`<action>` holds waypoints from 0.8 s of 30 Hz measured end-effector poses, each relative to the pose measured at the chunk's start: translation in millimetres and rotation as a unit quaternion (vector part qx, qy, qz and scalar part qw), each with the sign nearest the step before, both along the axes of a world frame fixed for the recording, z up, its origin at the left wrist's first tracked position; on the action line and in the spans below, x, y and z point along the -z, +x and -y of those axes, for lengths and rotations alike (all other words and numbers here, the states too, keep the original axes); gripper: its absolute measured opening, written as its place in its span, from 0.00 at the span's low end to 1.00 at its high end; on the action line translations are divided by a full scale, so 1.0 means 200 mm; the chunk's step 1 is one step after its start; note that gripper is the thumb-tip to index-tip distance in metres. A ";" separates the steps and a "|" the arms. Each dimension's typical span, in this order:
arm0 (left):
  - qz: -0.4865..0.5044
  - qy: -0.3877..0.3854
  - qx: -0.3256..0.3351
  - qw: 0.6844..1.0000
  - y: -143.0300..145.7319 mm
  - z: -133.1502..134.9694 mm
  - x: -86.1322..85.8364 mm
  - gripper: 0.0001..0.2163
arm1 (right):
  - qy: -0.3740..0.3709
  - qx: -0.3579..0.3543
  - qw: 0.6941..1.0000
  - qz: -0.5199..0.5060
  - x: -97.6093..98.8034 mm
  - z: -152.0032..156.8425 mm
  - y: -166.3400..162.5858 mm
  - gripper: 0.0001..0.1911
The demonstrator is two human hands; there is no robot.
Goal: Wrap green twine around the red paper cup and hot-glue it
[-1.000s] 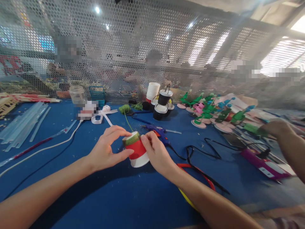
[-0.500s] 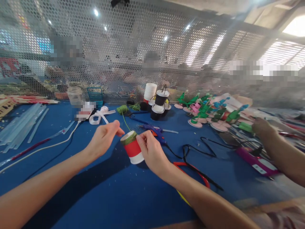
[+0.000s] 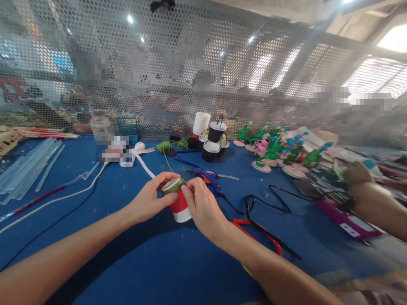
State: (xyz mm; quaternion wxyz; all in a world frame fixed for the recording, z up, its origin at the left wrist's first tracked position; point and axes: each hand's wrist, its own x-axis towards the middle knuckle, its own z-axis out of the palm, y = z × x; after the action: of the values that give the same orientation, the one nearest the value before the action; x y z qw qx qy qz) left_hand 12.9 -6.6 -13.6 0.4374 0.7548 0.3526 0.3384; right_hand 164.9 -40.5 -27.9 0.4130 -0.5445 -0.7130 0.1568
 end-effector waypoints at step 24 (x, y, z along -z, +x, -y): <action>-0.025 -0.034 0.036 0.998 -0.07 -0.08 -0.02 0.19 | -0.257 -0.049 0.964 0.052 -0.19 -0.03 0.20 0.12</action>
State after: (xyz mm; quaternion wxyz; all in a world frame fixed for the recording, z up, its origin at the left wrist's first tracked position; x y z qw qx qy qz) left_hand -0.1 10.0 -10.0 0.4660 0.7600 0.3472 0.2910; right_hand 205.7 -34.4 9.2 0.2129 -0.6045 -0.6949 0.3262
